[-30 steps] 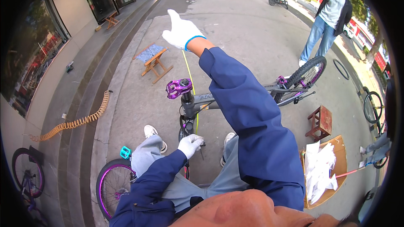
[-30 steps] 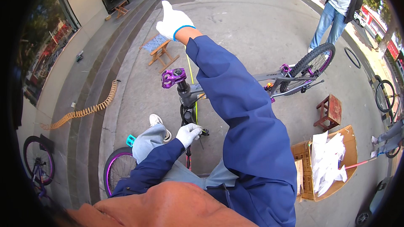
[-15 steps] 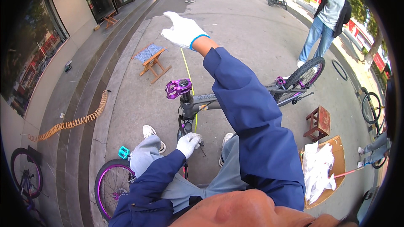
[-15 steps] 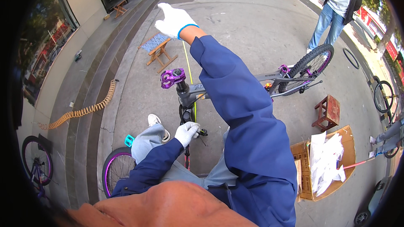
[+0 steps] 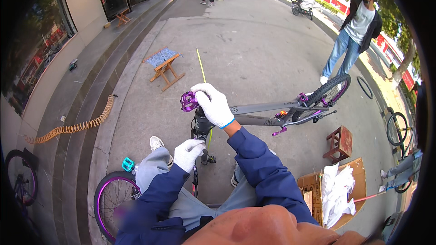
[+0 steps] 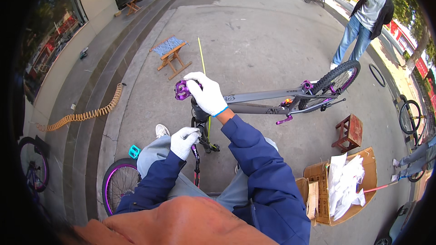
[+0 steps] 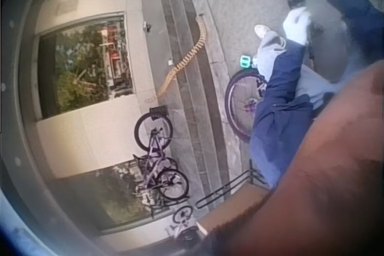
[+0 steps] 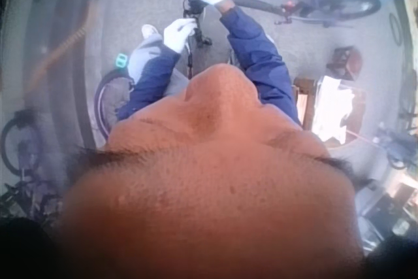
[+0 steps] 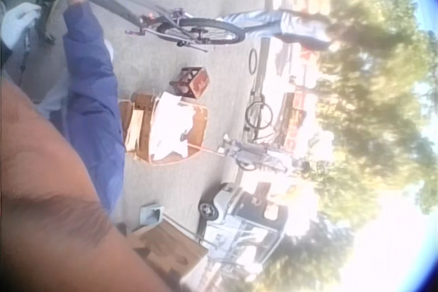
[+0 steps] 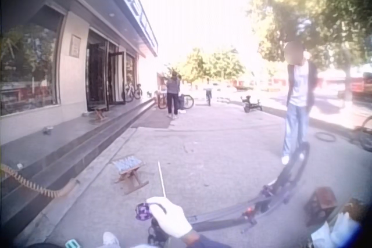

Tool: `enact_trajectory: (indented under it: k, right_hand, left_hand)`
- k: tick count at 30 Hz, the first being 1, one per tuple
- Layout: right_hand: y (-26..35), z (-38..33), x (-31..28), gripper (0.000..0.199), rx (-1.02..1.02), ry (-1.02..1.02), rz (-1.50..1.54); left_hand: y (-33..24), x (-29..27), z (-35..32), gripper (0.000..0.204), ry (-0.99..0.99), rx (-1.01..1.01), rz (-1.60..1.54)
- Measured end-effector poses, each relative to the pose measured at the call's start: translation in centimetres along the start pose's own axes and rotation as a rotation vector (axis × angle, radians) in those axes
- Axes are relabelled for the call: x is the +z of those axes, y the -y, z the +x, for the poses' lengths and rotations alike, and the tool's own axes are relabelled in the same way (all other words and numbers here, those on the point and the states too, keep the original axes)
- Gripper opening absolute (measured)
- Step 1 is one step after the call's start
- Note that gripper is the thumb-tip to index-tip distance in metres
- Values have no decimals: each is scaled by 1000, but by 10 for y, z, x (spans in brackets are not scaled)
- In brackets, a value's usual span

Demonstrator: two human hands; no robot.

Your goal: The person attaches a purple computer mount to the bicycle handlebar using an Allen key, then mounts the handlebar onto the stem and tightens it. They adjust the brake lever and grip position while securing the components.

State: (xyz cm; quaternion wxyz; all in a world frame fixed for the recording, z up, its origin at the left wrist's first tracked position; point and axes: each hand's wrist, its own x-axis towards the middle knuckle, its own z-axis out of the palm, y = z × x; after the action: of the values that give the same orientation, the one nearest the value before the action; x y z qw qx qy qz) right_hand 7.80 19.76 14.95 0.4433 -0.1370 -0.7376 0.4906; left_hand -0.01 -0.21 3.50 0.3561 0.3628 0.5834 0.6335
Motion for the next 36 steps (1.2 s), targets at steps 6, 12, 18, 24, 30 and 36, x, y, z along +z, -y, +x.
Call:
enact_trajectory:
  k: [6,12,18,24,30,36]
  right_hand:
    - [-12,3,6,22,-13,-33,61]
    - [-13,3,8,21,-53,-59,55]
    - [-11,0,7,23,2,-17,63]
    - [-11,3,8,23,-59,-63,27]
    - [-11,2,8,22,-44,-65,55]
    - [-12,1,8,23,-38,-59,68]
  left_hand:
    - [-58,-44,32,16,-288,325,38]
    - [-110,-51,76,19,-354,541,263]
    - [-126,-46,93,17,-266,553,322]
    - [-128,-35,91,17,-247,575,344]
    - [-132,-29,86,18,-229,611,447]
    - [-147,-37,90,20,-137,776,802]
